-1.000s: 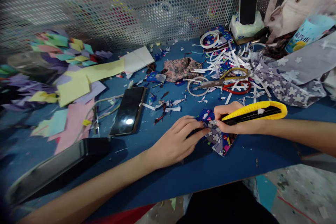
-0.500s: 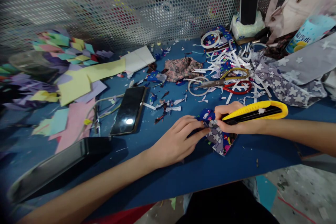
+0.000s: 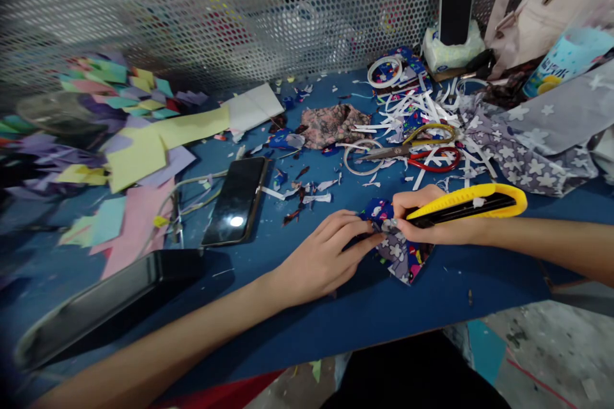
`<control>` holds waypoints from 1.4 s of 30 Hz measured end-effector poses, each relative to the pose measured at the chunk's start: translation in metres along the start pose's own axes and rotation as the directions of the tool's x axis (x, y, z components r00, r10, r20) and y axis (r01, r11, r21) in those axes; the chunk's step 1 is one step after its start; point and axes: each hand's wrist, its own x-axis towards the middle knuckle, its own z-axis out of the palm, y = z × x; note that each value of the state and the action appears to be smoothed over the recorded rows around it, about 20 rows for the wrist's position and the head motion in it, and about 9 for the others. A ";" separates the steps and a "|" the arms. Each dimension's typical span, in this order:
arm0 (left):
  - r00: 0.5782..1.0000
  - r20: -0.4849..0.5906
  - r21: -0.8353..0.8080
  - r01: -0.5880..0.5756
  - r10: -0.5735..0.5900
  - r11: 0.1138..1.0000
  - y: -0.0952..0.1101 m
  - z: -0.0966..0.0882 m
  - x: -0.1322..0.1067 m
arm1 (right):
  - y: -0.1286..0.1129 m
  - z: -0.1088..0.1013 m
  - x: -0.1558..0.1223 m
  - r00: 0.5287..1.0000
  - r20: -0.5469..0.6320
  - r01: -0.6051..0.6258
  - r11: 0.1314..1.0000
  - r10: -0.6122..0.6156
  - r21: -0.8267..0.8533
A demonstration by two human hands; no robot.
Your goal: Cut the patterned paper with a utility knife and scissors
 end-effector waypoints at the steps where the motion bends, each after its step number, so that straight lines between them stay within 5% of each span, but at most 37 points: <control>1: 1.000 -0.001 0.000 -0.001 0.001 1.000 0.000 0.000 0.000 | 0.000 0.000 0.000 1.000 -0.007 0.004 1.000 -0.004 0.002; 42: 1.000 0.016 0.002 0.012 -0.012 1.000 0.000 0.000 -0.001 | -0.002 -0.002 0.002 1.000 0.014 0.021 0.999 -0.021 0.024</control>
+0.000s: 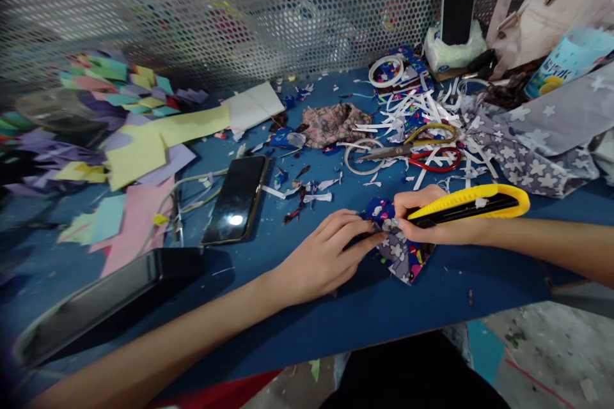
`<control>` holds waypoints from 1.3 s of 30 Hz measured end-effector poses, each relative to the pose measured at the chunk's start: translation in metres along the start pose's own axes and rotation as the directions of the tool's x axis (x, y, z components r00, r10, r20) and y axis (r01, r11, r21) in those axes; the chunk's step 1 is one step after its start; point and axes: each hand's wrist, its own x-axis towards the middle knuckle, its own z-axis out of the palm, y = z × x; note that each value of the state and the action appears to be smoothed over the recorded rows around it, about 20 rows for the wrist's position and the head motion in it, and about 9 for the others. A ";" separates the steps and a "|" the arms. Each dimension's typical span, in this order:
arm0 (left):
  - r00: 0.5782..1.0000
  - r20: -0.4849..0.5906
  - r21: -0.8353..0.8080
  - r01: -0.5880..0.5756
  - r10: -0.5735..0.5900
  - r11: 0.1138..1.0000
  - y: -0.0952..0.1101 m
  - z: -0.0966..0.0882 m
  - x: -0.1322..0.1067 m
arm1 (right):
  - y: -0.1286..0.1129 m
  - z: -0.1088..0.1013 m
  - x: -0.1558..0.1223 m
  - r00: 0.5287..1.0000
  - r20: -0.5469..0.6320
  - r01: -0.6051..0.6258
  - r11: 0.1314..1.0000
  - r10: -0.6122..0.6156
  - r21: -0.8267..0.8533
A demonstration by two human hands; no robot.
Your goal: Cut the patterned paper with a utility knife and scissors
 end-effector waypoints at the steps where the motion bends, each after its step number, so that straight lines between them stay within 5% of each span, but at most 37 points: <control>1: 1.000 -0.001 0.004 0.001 -0.001 1.000 0.000 0.000 0.000 | 0.000 0.000 0.000 1.000 0.001 -0.002 1.000 0.002 -0.001; 39: 1.000 -0.007 -0.015 -0.009 0.009 1.000 0.000 -0.001 0.000 | 0.001 0.002 -0.002 1.000 -0.019 0.021 1.000 -0.021 0.003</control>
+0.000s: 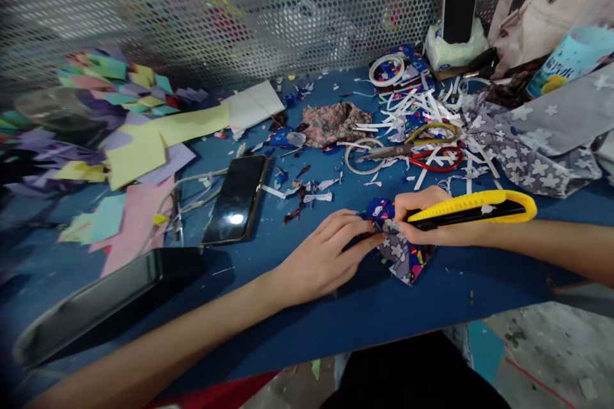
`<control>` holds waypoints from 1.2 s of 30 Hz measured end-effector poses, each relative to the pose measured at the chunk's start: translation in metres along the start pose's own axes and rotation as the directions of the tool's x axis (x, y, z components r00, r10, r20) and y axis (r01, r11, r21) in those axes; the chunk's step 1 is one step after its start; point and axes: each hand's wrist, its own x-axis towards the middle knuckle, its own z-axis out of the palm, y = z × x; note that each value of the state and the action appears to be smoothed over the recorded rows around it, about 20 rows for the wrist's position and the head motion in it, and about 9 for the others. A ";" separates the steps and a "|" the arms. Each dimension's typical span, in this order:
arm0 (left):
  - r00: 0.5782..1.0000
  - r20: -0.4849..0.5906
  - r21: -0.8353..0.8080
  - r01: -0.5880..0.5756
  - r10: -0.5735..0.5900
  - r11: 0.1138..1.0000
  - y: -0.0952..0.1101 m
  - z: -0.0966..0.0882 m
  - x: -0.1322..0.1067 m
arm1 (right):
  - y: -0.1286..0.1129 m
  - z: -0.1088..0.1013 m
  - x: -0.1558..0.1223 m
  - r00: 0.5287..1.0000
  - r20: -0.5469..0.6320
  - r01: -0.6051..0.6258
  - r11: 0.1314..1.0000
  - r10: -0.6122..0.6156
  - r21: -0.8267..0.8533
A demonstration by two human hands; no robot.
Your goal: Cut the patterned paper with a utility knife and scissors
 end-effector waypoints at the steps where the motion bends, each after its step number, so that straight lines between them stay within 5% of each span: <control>1: 1.000 -0.001 0.003 0.000 0.000 1.000 0.000 0.000 0.000 | 0.000 0.000 0.000 1.000 -0.009 -0.001 1.000 0.001 0.006; 36: 1.000 -0.003 0.008 0.000 0.000 1.000 0.000 0.002 0.000 | -0.003 0.006 0.003 1.000 -0.012 -0.020 0.991 0.019 -0.131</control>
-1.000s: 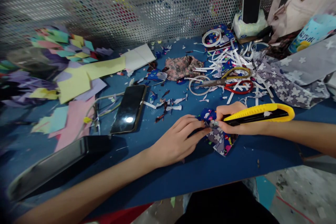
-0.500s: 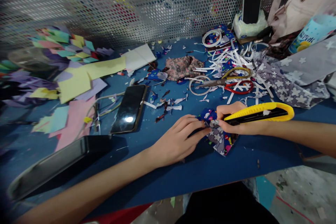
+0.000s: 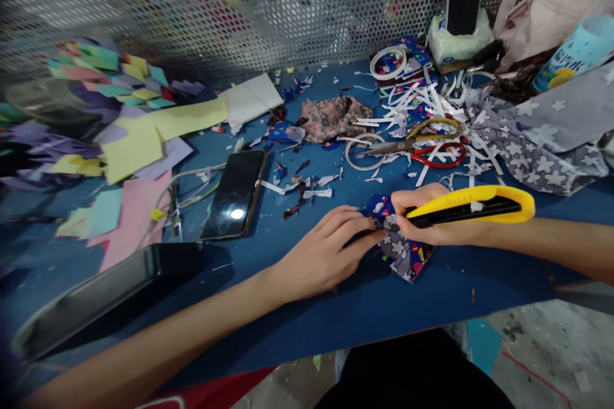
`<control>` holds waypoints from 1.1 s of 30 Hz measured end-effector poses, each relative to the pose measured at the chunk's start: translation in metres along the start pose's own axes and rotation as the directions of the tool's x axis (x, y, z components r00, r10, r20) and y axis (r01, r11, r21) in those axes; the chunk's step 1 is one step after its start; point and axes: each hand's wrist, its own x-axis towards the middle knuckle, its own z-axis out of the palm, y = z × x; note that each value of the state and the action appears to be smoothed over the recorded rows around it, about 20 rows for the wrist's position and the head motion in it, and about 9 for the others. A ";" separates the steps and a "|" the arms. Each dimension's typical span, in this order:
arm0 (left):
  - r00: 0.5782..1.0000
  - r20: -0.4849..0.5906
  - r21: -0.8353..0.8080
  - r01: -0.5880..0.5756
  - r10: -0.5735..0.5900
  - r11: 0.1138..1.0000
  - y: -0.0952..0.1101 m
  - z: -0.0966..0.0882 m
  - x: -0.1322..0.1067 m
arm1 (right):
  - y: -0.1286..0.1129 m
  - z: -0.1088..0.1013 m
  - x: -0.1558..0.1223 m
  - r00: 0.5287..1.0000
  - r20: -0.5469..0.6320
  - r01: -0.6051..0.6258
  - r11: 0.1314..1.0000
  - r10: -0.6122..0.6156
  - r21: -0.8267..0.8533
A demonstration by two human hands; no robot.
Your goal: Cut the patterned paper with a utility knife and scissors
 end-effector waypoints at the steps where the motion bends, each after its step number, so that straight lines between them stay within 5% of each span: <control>1: 1.000 0.001 0.000 0.001 -0.001 1.000 0.000 0.000 0.000 | 0.001 0.000 0.000 1.000 -0.008 0.013 1.000 -0.013 0.007; 11: 1.000 -0.028 0.018 -0.001 0.001 1.000 0.001 -0.003 0.003 | -0.009 -0.013 -0.001 0.998 0.018 -0.058 0.991 0.056 0.117; 24: 1.000 0.024 -0.047 0.009 -0.007 0.999 -0.001 -0.003 -0.003 | -0.001 -0.006 0.001 0.996 0.029 0.080 0.995 -0.082 0.055; 30: 0.997 0.064 -0.047 0.033 -0.030 0.998 0.000 -0.004 0.000 | 0.000 -0.010 0.000 0.963 -0.214 -0.114 0.969 0.161 0.218; 33: 0.998 0.048 -0.029 0.035 -0.034 0.999 0.001 -0.004 0.001 | 0.002 -0.010 0.003 0.937 -0.244 -0.165 0.933 0.250 0.320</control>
